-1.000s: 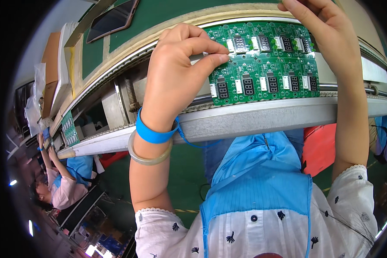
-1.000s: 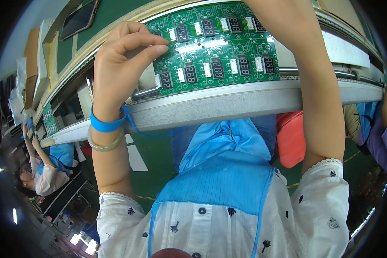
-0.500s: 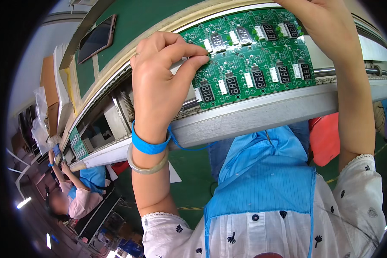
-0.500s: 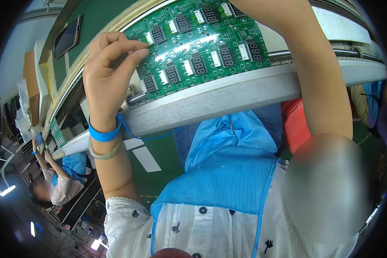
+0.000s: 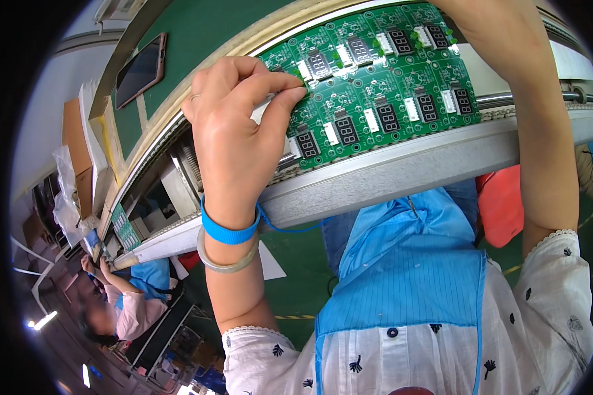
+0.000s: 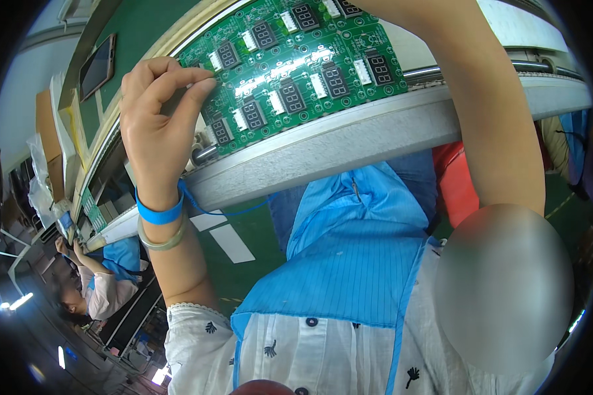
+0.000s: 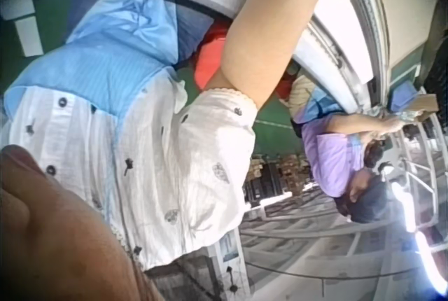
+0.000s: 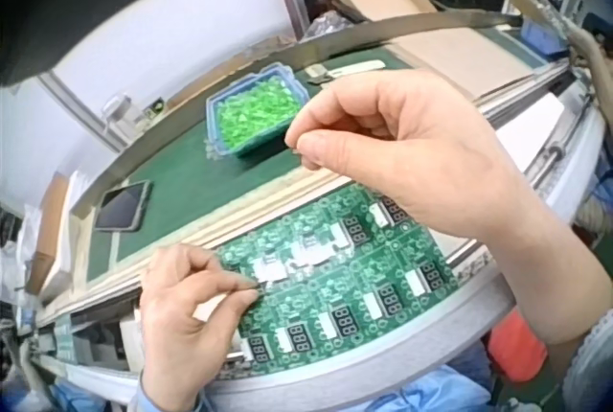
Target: The person places small green electronic components onto a green circuit board held in a metal jig. They pick components from a nearby container and insert them into specific slots on the board one by one, repeating this process for multiple boards throughout the clip.
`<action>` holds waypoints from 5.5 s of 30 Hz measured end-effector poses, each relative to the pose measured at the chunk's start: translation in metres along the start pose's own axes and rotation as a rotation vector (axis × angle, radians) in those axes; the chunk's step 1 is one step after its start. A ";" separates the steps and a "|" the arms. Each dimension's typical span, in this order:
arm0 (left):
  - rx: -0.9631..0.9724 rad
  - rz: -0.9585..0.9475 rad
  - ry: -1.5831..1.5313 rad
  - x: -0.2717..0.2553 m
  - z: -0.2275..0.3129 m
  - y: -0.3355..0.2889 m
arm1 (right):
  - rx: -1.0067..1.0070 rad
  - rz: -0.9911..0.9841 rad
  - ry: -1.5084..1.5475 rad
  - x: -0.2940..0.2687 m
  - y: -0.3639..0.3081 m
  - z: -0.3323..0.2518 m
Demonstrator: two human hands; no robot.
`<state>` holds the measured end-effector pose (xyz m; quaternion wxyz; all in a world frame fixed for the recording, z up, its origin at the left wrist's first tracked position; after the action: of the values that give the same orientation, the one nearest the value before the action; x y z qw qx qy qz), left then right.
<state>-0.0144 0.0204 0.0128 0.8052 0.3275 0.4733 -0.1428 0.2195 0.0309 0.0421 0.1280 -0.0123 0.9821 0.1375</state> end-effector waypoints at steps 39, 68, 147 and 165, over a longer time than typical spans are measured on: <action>0.020 0.019 -0.047 -0.002 0.002 -0.003 | 0.077 -0.269 0.005 0.005 -0.009 0.023; -0.007 0.050 -0.060 -0.001 -0.002 -0.006 | -0.593 -0.354 -0.812 0.055 -0.021 -0.012; -0.057 0.142 -0.096 -0.035 -0.014 0.052 | -0.411 -0.007 -0.857 -0.013 0.054 -0.025; -0.059 0.089 0.273 0.017 -0.024 0.172 | -0.332 -0.133 -1.092 0.011 0.151 0.022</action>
<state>0.0711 0.1658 0.0579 0.7481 0.3408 0.5673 -0.0472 0.2053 0.1826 0.0591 0.6213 -0.0211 0.7360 0.2679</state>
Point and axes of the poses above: each hand's wrist, its own y-axis towards the middle knuckle, its own x-axis out of the palm, z = x × y, the point moved 4 cm from there along y, towards the middle knuckle, and after that the axes turned 1 degree about -y, right-handed, at the moved point
